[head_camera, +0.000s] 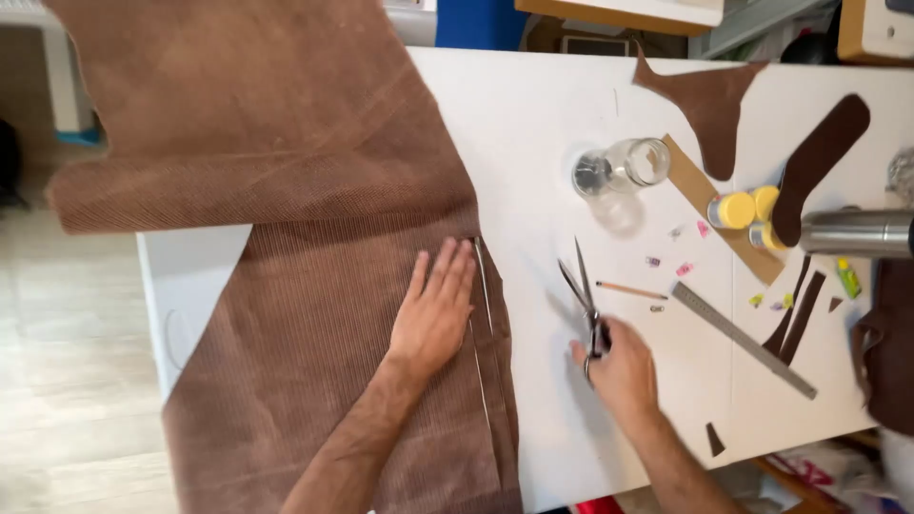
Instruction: Cutting specific shapes out of a leather hide using scissors and a template.
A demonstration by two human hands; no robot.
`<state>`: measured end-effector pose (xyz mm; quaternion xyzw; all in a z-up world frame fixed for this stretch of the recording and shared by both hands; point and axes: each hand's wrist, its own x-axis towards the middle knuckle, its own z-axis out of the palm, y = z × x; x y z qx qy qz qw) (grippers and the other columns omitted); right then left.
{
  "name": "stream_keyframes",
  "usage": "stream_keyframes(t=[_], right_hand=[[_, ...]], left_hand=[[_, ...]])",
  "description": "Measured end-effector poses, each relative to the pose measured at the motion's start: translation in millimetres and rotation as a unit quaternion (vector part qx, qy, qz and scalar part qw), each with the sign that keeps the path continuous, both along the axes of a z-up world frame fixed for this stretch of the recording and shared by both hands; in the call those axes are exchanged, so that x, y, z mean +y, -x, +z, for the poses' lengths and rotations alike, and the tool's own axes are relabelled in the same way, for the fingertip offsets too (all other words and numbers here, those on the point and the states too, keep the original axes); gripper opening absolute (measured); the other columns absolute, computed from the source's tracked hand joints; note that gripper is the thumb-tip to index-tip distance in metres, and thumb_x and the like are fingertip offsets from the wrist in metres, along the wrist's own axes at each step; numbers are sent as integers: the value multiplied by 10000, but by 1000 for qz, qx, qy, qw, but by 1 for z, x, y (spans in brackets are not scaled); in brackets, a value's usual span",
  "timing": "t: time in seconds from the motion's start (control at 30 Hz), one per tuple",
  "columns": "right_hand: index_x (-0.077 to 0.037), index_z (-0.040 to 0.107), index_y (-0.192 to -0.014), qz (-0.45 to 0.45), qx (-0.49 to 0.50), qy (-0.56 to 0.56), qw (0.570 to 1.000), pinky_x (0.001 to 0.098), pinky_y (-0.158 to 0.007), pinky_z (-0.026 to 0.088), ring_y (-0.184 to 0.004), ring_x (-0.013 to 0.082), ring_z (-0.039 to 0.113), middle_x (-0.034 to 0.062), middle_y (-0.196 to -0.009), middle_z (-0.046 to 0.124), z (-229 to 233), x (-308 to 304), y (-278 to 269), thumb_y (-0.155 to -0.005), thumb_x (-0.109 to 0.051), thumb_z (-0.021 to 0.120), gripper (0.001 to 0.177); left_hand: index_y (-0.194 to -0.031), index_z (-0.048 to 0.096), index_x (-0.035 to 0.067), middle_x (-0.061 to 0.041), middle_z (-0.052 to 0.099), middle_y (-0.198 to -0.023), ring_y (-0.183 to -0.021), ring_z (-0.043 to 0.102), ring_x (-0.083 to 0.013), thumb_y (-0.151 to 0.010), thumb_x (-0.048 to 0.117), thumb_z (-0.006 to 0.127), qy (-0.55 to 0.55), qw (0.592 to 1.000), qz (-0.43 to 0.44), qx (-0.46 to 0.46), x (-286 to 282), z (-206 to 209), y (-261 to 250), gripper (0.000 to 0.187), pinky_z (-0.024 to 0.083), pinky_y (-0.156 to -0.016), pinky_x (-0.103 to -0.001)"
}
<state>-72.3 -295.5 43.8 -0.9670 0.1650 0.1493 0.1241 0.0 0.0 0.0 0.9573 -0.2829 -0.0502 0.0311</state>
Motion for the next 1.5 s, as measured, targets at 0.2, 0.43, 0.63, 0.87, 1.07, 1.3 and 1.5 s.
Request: stream_keyframes(t=[0.2,0.43,0.63,0.87,1.07,1.3,1.5], right_hand=[[-42,580,-1394,41,-79,77,993,565,-1020,461,-1146,389,612,181,-1093,659,-20,-20,5,-663,-338,890,847],[-133,550,-1419,43,-149,104,982,483,-1047,427,-1237,328,534,123,-1239,584,-37,-2,41,-736,-346,840,772],[-128,699,-1180,85,-286,-164,940,406,-896,533,-1071,285,634,62,-1080,650,-59,63,46,-825,-266,765,387],[10,604,-1312,23,-215,-329,919,414,-838,554,-937,287,689,138,-1007,712,-27,145,-37,-839,-206,799,555],[-32,583,-1328,13,-66,-291,954,425,-800,600,-932,303,735,158,-1047,728,1,154,-36,-886,-345,767,572],[-105,652,-822,-18,-86,-200,976,490,-607,567,-734,408,722,138,-688,697,-55,114,15,-991,-279,625,245],[-95,543,-699,-100,-31,-270,957,378,-549,363,-522,183,520,47,-544,538,-33,39,88,-1012,-282,569,365]], left_hand=[[-1463,511,40,-165,447,-1577,-1512,307,-372,-779,441,805,90,993,61,36,-18,-4,-12,845,229,-1244,-548],[-1137,750,189,24,713,-1218,-1284,543,-262,-859,265,759,209,973,82,-45,-21,-64,19,288,439,-1017,-452],[-1187,752,182,15,765,-1137,-1187,639,-231,-850,429,799,300,950,88,25,-11,-35,15,420,524,-979,-383],[-1520,410,-18,-152,561,-1489,-1425,478,-319,-1045,271,414,266,964,-19,-1,16,-20,2,556,359,-1191,-474],[-1563,293,-96,-160,479,-1579,-1461,434,-335,-945,169,348,256,966,-44,-17,18,-22,3,674,300,-1226,-502],[-1556,347,-61,-125,507,-1564,-1437,479,-282,-997,118,402,212,973,-34,-87,15,-38,-5,589,325,-1217,-458],[-1567,325,-35,-121,472,-1593,-1494,433,-277,-1007,100,432,229,973,-12,10,17,-30,1,585,291,-1273,-460]])
